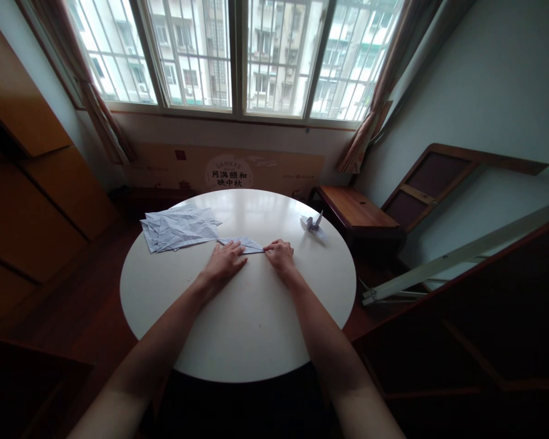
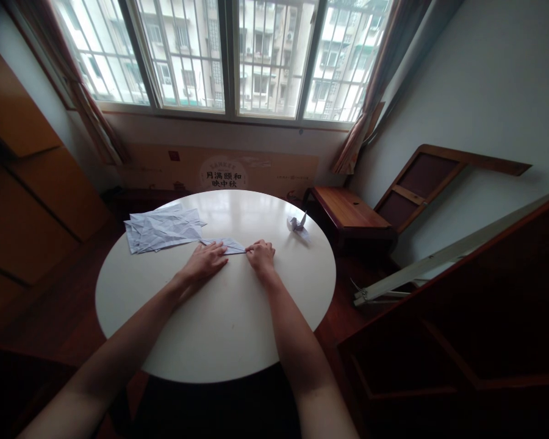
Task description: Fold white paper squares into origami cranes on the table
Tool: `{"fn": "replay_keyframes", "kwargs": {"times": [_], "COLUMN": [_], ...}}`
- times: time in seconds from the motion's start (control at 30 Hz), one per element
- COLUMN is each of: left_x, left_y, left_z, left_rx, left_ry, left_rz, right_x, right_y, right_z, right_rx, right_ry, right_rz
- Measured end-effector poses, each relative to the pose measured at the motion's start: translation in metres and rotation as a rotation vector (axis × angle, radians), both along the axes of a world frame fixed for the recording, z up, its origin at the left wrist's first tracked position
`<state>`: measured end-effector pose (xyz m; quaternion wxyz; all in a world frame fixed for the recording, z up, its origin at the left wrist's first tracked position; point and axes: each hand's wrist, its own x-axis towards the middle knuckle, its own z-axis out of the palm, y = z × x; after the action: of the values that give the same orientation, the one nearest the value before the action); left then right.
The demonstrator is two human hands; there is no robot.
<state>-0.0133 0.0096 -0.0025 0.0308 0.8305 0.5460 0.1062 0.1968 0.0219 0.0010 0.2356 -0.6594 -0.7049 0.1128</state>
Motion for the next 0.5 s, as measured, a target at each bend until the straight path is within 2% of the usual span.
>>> {"fn": "replay_keyframes", "kwargs": {"times": [0.23, 0.5], "left_x": [0.0014, 0.0046], "left_y": [0.0008, -0.0003], "left_z": [-0.0048, -0.0011], "left_rx": [-0.015, -0.073], "left_ry": [0.005, 0.025], "left_rz": [0.02, 0.045], "right_x": [-0.0005, 0.0023], "right_y": [0.0023, -0.0028], "right_z": [-0.0017, 0.0054], "right_rx": [-0.014, 0.011], "right_ry": [-0.024, -0.069], "right_rz": [0.055, -0.022]}}
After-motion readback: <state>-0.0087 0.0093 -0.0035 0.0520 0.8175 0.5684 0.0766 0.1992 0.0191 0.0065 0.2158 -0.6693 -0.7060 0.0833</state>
